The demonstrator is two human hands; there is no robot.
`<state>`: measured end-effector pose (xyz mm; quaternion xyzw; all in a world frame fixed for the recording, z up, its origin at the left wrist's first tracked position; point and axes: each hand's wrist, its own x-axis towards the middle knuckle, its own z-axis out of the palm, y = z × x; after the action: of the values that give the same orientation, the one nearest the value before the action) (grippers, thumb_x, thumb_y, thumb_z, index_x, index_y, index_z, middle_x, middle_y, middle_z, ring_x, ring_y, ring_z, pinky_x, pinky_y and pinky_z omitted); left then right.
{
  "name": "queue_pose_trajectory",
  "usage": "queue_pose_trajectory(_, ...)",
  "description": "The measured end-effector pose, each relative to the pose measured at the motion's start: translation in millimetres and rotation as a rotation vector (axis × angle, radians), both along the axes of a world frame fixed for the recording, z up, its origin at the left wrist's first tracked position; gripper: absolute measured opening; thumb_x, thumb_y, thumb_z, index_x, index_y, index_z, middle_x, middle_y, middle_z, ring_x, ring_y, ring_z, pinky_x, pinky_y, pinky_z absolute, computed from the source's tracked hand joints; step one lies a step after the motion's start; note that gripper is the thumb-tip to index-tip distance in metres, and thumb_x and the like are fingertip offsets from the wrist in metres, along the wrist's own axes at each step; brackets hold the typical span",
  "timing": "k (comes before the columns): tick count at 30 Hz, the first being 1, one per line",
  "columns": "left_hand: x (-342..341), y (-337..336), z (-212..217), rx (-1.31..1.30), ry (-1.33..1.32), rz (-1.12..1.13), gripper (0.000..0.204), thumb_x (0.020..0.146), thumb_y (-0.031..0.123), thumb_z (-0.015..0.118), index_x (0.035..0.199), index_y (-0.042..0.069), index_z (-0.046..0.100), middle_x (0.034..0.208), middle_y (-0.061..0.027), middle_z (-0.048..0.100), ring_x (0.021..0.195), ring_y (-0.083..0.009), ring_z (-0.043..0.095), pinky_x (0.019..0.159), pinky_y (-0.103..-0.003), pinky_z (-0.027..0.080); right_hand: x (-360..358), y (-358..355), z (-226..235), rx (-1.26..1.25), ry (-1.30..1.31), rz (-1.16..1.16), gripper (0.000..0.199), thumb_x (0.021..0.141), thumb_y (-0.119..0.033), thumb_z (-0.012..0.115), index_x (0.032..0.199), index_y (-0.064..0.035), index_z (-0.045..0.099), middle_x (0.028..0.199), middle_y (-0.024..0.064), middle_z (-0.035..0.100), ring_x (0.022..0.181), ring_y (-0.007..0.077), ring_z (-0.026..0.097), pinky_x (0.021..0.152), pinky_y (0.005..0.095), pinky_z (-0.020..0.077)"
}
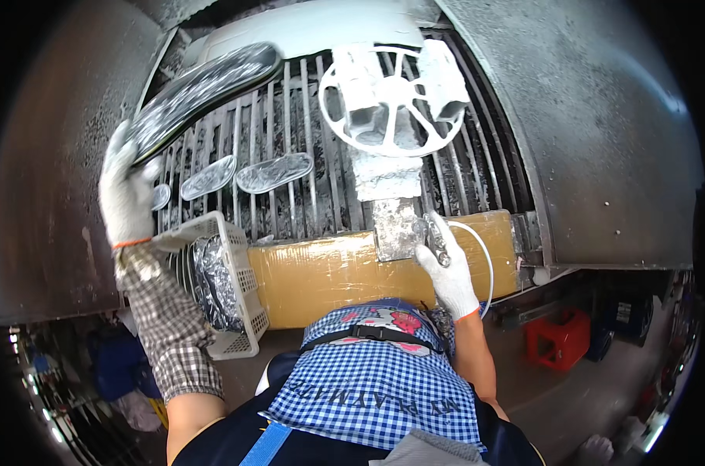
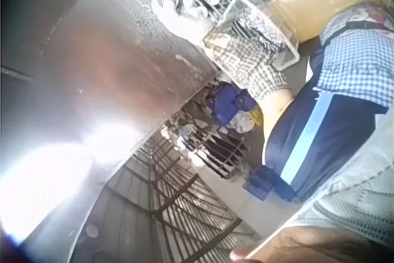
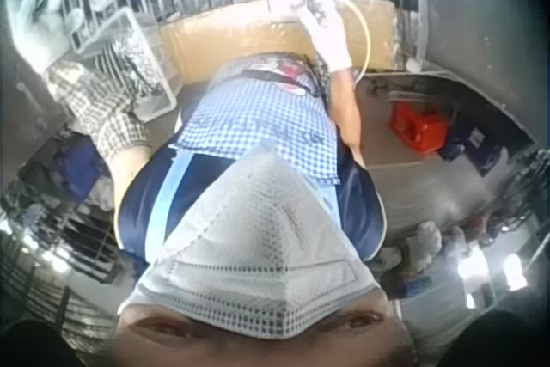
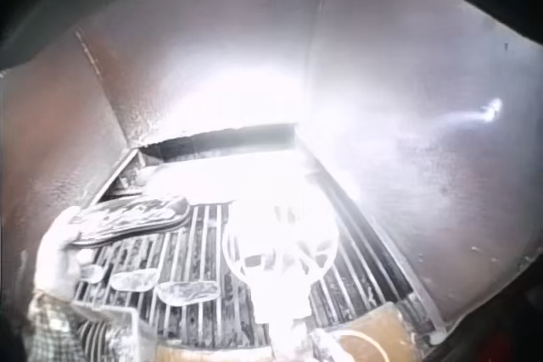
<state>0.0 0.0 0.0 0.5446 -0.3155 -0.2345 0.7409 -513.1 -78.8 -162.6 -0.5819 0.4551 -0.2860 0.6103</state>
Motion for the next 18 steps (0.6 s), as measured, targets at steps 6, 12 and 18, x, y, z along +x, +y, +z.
queue_pose_trajectory(6, -101.0, -131.5, -3.5, -0.052, 0.087, -0.231, 0.049, 0.102, 0.003, 0.060, 0.150, -0.006, 0.053, 0.135, -0.0183, 0.067, 0.106, -0.0220, 0.071, 0.077, -0.032, 0.063, -18.7, -4.5, 10.2, -0.006, -0.030, -0.044, 0.071, 0.102, -0.016, 0.070, 0.164, 0.0005, 0.040, 0.158, 0.0202, 0.055, 0.145, 0.0243, 0.053, 0.120, 0.0351, 0.0402)
queue_pose_trajectory(12, -148.5, -212.2, -20.0, -0.101, 0.112, -0.319, 0.050, 0.096, -0.005, 0.063, 0.145, -0.012, 0.054, 0.129, -0.0258, 0.066, 0.096, -0.0298, 0.075, 0.062, -0.036, 0.069, -24.3, -3.4, 2.2, -0.064, -0.075, -0.069, 0.071, 0.103, -0.015, 0.071, 0.164, 0.0011, 0.039, 0.159, 0.0212, 0.054, 0.146, 0.0246, 0.052, 0.121, 0.0351, 0.0394)
queue_pose_trajectory(18, -171.2, -236.1, -27.5, -0.084, 0.102, -0.344, 0.050, 0.097, -0.005, 0.063, 0.146, -0.010, 0.054, 0.127, -0.0258, 0.067, 0.098, -0.0299, 0.075, 0.066, -0.035, 0.070, -25.7, -5.4, 4.3, -0.086, -0.040, -0.068, 0.072, 0.103, -0.009, 0.069, 0.166, 0.0015, 0.037, 0.153, 0.0123, 0.058, 0.137, 0.0160, 0.055, 0.115, 0.0305, 0.0435)
